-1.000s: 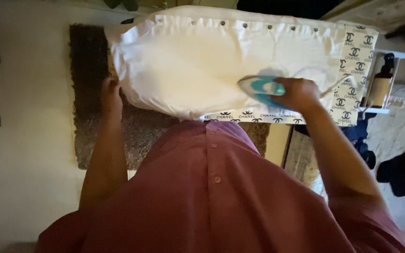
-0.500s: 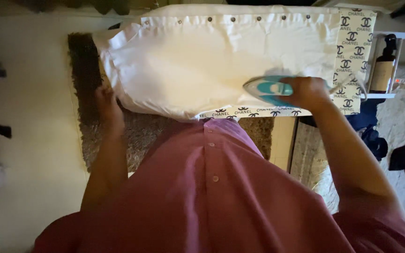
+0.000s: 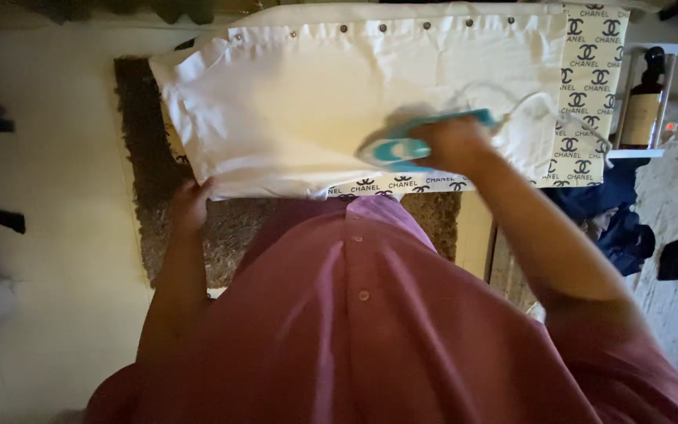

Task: The person irons a white curtain on an ironing board. They repeatedly smooth the fabric, spray it with water, and move the iron across the surface to remove wrinkles.

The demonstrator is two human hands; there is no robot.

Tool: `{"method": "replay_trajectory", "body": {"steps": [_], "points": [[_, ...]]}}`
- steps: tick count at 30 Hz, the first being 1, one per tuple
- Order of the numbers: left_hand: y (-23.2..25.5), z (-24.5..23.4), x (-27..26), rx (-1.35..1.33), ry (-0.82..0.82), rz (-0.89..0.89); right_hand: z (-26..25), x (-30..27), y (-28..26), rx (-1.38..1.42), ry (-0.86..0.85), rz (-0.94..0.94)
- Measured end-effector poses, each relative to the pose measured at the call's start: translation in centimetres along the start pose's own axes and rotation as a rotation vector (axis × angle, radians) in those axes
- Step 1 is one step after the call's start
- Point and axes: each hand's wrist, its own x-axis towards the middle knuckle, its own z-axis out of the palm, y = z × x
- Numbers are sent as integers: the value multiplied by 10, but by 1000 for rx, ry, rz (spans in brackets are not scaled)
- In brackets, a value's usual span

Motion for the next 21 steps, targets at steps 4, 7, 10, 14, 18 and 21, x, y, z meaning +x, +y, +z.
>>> {"method": "replay_trajectory", "body": {"steps": [4, 7, 10, 14, 18, 21], "points": [[11, -1, -9, 53, -1, -6, 1, -36, 48, -127, -32, 68], [-45, 6, 15, 6, 41, 55, 19, -22, 34, 3, -33, 55], [0, 8, 5, 154, 15, 5, -16, 18, -34, 133, -44, -64], [20, 10, -3, 232, -32, 6, 9, 47, -90, 165, -53, -135], [-17, 20, 10, 102, 84, 6, 16, 36, -63, 100, -20, -204], [-21, 27, 5, 121, 164, -20, 11, -16, 2, 117, -50, -129]]}}
